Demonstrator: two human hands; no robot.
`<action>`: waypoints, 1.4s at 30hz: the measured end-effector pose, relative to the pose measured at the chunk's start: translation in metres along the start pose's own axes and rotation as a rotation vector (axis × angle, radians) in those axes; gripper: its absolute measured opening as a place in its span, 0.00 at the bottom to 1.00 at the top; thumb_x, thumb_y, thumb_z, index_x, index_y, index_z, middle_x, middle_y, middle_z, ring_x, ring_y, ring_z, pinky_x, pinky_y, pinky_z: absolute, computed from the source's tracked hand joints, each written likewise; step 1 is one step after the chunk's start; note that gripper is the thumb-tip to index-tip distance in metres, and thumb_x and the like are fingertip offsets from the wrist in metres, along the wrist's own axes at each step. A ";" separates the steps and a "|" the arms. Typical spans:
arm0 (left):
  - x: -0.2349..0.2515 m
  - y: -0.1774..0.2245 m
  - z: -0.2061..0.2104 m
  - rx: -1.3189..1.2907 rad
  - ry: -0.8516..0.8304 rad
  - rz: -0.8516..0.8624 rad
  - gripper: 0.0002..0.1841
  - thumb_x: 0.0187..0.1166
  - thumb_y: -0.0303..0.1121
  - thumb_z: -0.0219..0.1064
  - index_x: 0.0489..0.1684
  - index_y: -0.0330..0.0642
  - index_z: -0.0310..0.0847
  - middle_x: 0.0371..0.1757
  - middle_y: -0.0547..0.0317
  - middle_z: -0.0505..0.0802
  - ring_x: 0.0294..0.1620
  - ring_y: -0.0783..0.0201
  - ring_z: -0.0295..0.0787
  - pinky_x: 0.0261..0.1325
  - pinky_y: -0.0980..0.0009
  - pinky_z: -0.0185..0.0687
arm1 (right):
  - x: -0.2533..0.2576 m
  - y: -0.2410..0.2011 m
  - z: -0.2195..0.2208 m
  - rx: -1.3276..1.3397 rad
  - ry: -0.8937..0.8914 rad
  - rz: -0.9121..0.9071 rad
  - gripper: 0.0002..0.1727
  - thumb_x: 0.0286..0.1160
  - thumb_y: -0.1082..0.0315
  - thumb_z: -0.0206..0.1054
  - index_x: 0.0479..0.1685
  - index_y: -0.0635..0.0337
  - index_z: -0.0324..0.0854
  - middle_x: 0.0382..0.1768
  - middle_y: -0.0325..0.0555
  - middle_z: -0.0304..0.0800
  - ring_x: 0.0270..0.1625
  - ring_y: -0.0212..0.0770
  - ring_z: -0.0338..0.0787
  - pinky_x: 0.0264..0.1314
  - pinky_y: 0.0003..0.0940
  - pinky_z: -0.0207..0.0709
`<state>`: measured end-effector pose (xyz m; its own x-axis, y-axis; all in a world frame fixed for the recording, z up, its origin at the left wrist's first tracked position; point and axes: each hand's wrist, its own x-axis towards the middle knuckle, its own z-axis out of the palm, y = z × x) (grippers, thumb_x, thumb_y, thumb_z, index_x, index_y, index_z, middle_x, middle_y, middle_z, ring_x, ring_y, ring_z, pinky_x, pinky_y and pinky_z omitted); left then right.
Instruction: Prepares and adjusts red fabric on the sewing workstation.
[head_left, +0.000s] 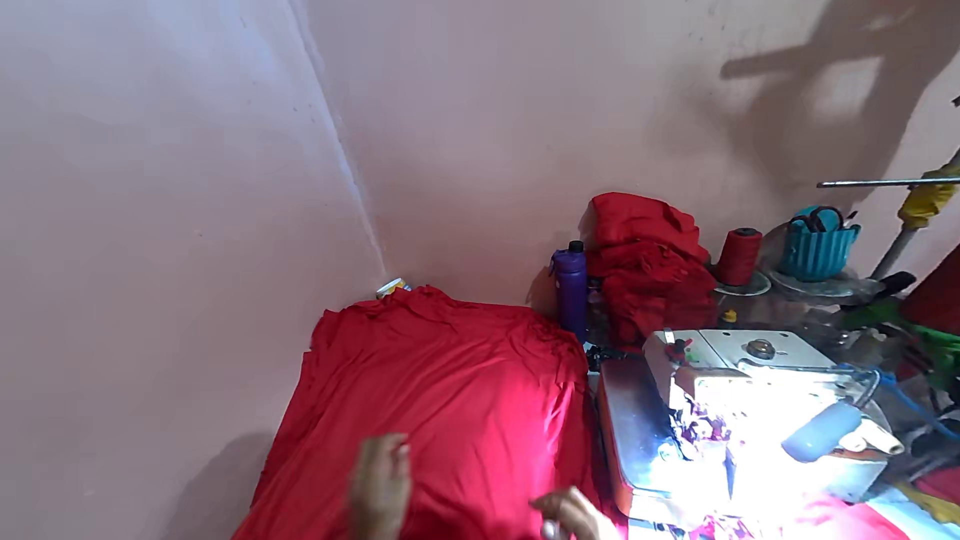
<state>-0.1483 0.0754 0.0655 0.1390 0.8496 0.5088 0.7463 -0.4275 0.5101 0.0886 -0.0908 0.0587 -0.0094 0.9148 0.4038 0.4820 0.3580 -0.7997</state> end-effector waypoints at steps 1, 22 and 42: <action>0.010 0.026 0.021 -0.081 -0.055 0.026 0.15 0.84 0.26 0.61 0.58 0.21 0.83 0.57 0.24 0.88 0.60 0.30 0.87 0.65 0.37 0.80 | 0.015 0.006 0.002 0.012 0.137 0.020 0.18 0.84 0.72 0.56 0.61 0.75 0.85 0.55 0.66 0.88 0.54 0.52 0.91 0.60 0.42 0.84; 0.092 0.159 0.036 0.173 -0.448 -0.037 0.20 0.88 0.37 0.62 0.71 0.33 0.78 0.62 0.33 0.90 0.67 0.35 0.85 0.69 0.40 0.75 | 0.108 0.068 0.001 -0.053 0.155 0.492 0.24 0.92 0.65 0.53 0.74 0.77 0.73 0.77 0.76 0.70 0.81 0.67 0.72 0.86 0.51 0.62; 0.121 0.128 -0.254 0.560 -0.150 0.002 0.05 0.76 0.25 0.72 0.34 0.37 0.94 0.33 0.35 0.92 0.37 0.35 0.88 0.42 0.32 0.78 | 0.045 -0.154 -0.150 -0.332 -0.666 -0.552 0.14 0.80 0.71 0.64 0.29 0.75 0.83 0.22 0.53 0.82 0.27 0.41 0.82 0.32 0.38 0.74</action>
<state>-0.2014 0.0455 0.3682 0.2008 0.9008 0.3850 0.9710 -0.2352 0.0439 0.1455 -0.1330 0.2663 -0.7645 0.5860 0.2685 0.4843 0.7971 -0.3606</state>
